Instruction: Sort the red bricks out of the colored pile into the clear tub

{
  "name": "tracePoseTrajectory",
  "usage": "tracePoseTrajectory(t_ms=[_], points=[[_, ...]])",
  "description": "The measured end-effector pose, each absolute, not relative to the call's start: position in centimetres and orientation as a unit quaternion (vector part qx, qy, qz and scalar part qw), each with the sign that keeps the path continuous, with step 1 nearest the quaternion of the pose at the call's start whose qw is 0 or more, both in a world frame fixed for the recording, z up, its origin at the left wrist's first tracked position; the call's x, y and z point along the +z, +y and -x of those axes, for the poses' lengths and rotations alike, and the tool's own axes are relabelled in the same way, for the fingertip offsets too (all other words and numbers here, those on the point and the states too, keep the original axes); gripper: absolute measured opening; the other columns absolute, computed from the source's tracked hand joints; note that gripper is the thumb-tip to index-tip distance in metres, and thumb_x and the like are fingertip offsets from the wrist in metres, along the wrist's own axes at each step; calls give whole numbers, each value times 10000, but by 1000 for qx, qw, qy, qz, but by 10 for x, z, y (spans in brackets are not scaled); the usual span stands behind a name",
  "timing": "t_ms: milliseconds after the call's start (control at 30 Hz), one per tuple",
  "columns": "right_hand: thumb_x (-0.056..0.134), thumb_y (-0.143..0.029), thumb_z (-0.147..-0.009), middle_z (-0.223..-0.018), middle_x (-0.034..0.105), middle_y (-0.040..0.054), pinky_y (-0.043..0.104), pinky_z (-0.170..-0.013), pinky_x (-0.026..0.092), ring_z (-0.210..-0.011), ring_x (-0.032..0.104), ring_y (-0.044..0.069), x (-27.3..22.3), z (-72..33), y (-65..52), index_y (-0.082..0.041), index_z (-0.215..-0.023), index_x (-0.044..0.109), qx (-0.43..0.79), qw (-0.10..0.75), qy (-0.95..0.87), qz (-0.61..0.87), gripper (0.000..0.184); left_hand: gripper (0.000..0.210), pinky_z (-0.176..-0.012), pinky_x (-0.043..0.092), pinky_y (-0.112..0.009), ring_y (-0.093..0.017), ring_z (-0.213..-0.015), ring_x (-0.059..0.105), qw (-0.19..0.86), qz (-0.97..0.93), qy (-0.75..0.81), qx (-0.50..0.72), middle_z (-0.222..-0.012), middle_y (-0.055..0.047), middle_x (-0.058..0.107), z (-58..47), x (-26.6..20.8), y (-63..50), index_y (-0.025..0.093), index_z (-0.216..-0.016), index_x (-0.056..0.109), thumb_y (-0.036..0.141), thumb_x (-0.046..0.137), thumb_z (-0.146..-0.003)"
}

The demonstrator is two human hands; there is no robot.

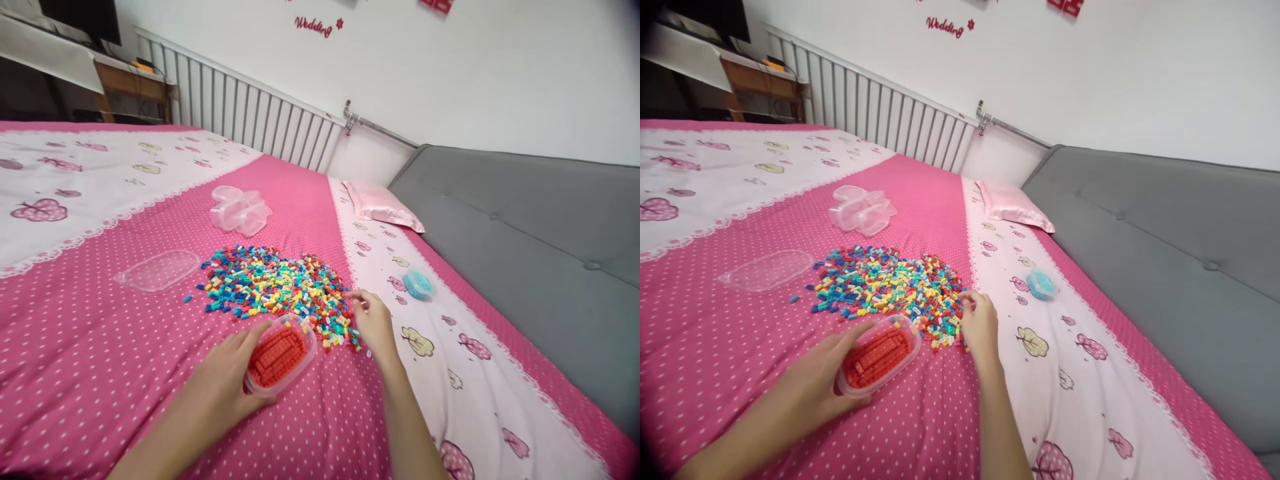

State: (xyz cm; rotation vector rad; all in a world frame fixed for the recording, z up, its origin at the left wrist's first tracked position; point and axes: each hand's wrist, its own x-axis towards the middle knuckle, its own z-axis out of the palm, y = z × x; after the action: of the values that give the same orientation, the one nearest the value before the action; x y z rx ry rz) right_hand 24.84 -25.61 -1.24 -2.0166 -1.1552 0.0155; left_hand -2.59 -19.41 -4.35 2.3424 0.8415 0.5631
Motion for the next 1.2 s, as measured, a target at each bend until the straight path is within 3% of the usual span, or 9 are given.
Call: tracePoseTrajectory(t_ms=[233, 433, 700, 1000, 1200], points=[[421, -207, -896, -973, 659, 63, 298, -846, 461, -886, 610, 184, -5, -250, -259, -187, -962, 706, 17, 396, -479, 783, 294, 789, -1054, 471, -413, -287, -1275, 563, 297, -879, 312, 207, -1444, -51, 550, 28, -37, -190, 320, -1463, 348, 260, 685, -753], [495, -114, -834, -910, 649, 39, 290, -844, 454, -856, 613, 181, -26, -255, -254, -215, -919, 736, 54, 335, -476, 811, 275, 828, -1154, 372, -442, -278, -1387, 450, 319, -888, 277, 182, -1536, -50, 445, 32, -43, -181, 319, -1473, 323, 234, 703, -743], [490, -152, -863, -880, 713, 14, 271, -681, 421, -750, 641, 176, -31, -274, -262, -269, -962, 718, 58, 289, -393, 871, 275, 871, -1140, 395, -451, -291, -1353, 491, 310, -890, 281, 184, -1512, -41, 477, 35, -54, -176, 352, -1494, 284, 235, 714, -746], [476, -156, -871, -947, 739, 41, 286, -689, 432, -807, 667, 199, -35, -286, -247, -253, -986, 719, 42, 288, -368, 883, 286, 854, -1148, 405, -414, -270, -1378, 473, 301, -901, 260, 173, -1545, -15, 438, 39, -59, -167, 377, -1507, 265, 273, 701, -780], [513, -187, -887, -968, 742, 20, 276, -779, 474, -873, 675, 185, -38, -283, -240, -261, -1002, 729, 36, 301, -417, 857, 256, 862, -1145, 409, -423, -281, -1361, 493, 274, -907, 254, 194, -1534, -4, 456, 41, -69, -165, 397, -1510, 266, 292, 709, -778]])
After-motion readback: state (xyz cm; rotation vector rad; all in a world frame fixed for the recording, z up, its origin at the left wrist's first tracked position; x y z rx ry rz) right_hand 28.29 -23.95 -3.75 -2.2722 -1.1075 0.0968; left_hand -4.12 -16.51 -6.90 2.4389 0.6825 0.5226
